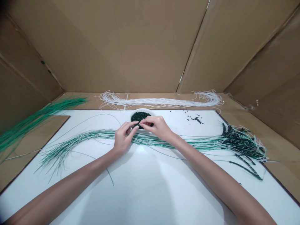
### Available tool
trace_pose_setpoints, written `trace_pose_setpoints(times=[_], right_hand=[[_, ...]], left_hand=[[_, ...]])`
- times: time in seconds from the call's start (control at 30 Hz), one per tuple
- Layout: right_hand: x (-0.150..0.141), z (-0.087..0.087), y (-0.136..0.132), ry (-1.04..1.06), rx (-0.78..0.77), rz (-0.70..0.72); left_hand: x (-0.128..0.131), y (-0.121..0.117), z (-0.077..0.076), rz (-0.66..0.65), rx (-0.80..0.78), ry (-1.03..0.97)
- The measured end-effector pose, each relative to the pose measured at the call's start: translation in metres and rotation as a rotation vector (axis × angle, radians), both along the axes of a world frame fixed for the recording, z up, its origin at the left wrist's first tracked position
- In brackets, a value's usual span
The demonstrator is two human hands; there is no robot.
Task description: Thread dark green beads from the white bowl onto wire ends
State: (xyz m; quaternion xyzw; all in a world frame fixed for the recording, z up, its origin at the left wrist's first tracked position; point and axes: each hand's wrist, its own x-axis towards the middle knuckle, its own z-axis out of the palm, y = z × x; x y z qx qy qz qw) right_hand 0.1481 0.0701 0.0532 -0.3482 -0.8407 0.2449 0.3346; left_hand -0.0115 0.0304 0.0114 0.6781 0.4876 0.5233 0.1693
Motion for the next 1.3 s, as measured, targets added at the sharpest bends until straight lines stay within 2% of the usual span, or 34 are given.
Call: trace_pose_setpoints(times=[0.23,0.57,0.8,1.07,1.3], right_hand=[[-0.0009,-0.0002,-0.0013,-0.072,0.101,0.007],[0.0023,0.0004,0.0012,-0.061,0.012,-0.017],[0.0014,-0.0005,0.0022,-0.041,-0.003,-0.013],[0.0016,0.0008,0.0038,0.128,-0.179,-0.059],[0.0022,-0.0044,0.0075,0.234,-0.376,-0.069]], left_hand=[[0.0005,-0.0004,0.0008,-0.018,-0.004,-0.006],[0.0011,-0.0002,0.0004,-0.004,-0.075,-0.078],[0.0001,-0.0011,0.0022,-0.009,-0.060,-0.065],[0.0002,0.0010,0.0026,0.041,-0.083,-0.083],[-0.0001,0.0003,0.0025,0.034,-0.055,-0.095]])
